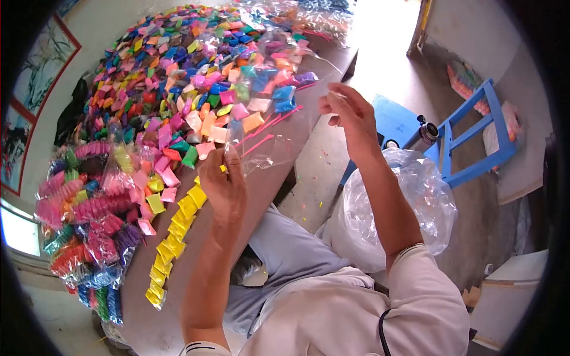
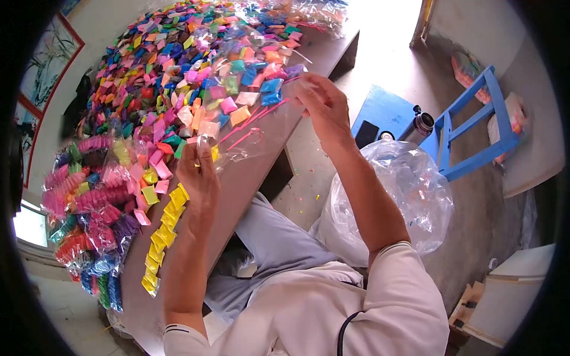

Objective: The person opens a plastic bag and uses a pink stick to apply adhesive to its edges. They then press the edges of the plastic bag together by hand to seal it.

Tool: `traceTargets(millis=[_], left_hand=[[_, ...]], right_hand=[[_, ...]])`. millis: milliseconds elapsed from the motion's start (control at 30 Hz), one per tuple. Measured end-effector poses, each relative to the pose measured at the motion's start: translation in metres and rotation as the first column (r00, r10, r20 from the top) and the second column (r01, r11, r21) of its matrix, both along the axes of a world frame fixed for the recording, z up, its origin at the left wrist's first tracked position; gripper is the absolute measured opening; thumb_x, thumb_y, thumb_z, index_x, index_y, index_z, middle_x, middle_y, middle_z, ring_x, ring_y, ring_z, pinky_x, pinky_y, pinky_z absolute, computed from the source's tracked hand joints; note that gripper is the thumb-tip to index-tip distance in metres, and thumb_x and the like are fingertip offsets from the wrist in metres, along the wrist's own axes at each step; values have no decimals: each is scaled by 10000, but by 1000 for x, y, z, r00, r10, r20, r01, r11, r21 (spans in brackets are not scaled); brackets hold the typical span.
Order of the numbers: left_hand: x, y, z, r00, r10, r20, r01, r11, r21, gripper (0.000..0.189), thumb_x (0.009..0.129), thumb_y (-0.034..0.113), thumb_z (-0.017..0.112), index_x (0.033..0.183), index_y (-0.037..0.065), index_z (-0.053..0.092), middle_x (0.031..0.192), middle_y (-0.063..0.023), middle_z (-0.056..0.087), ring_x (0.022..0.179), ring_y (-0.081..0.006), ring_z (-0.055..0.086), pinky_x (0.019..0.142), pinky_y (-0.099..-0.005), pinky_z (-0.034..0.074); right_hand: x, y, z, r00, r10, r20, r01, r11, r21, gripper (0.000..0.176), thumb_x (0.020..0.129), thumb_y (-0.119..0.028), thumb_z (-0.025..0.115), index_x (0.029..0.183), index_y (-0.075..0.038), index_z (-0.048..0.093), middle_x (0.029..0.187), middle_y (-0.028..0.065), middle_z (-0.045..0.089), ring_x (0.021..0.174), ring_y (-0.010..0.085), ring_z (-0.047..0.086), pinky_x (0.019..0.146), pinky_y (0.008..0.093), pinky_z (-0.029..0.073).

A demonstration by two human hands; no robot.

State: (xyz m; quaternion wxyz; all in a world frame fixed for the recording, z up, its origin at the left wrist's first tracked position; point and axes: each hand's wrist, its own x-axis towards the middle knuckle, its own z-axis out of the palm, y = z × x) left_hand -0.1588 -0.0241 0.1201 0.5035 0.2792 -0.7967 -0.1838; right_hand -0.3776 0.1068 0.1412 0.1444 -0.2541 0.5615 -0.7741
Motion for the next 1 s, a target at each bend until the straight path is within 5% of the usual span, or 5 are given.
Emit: traceTargets(millis=[233, 467, 633, 867, 1000], left_hand=[[10, 0, -14, 987, -54, -153, 95, 957, 275, 352, 1042, 239, 546, 774, 20, 484, 638, -34, 425, 592, -124, 354, 513, -324, 317], [26, 10, -29, 992, -42, -121, 69, 970, 235, 386, 1048, 238, 531, 751, 13, 432, 632, -32, 386, 599, -132, 342, 516, -336, 312], [41, 10, -33, 998, 20, -58, -6, 972, 236, 333, 1064, 243, 493, 817, 22, 522, 672, -12, 489, 614, -106, 437, 542, -285, 363], [58, 23, -47, 993, 7, -121, 38, 928, 370, 336, 1060, 248, 498, 806, 29, 522, 683, -4, 476, 626, -104, 426, 551, -284, 356], [71, 21, -56, 986, 60, -153, -8, 947, 321, 322, 1049, 234, 517, 810, 18, 532, 677, -17, 482, 617, -104, 433, 540, -292, 355]], right_hand=[[10, 13, 7, 999, 39, -6, -39, 998, 42, 253, 948, -224, 666, 1096, -20, 694, 892, 66, 715, 789, 110, 660, 674, 221, 473], [47, -19, -14, 527, -69, -847, 274, 957, 93, 465, 867, -178, 749, 1269, -5, 593, 1017, 125, 692, 906, 223, 669, 788, 302, 518], [53, -20, -36, 488, 785, -381, -414, 593, 691, 775, 829, -246, 797, 1464, -4, 424, 956, 105, 662, 822, 155, 630, 741, 311, 509], [66, -33, -71, 672, 682, -288, -468, 694, 547, 615, 822, -336, 785, 1295, 8, 595, 757, 39, 643, 702, 109, 605, 651, 293, 495], [70, -31, -65, 585, 810, 47, -637, 423, 644, 422, 837, -379, 783, 980, 5, 683, 763, 45, 658, 715, 105, 619, 648, 277, 499]])
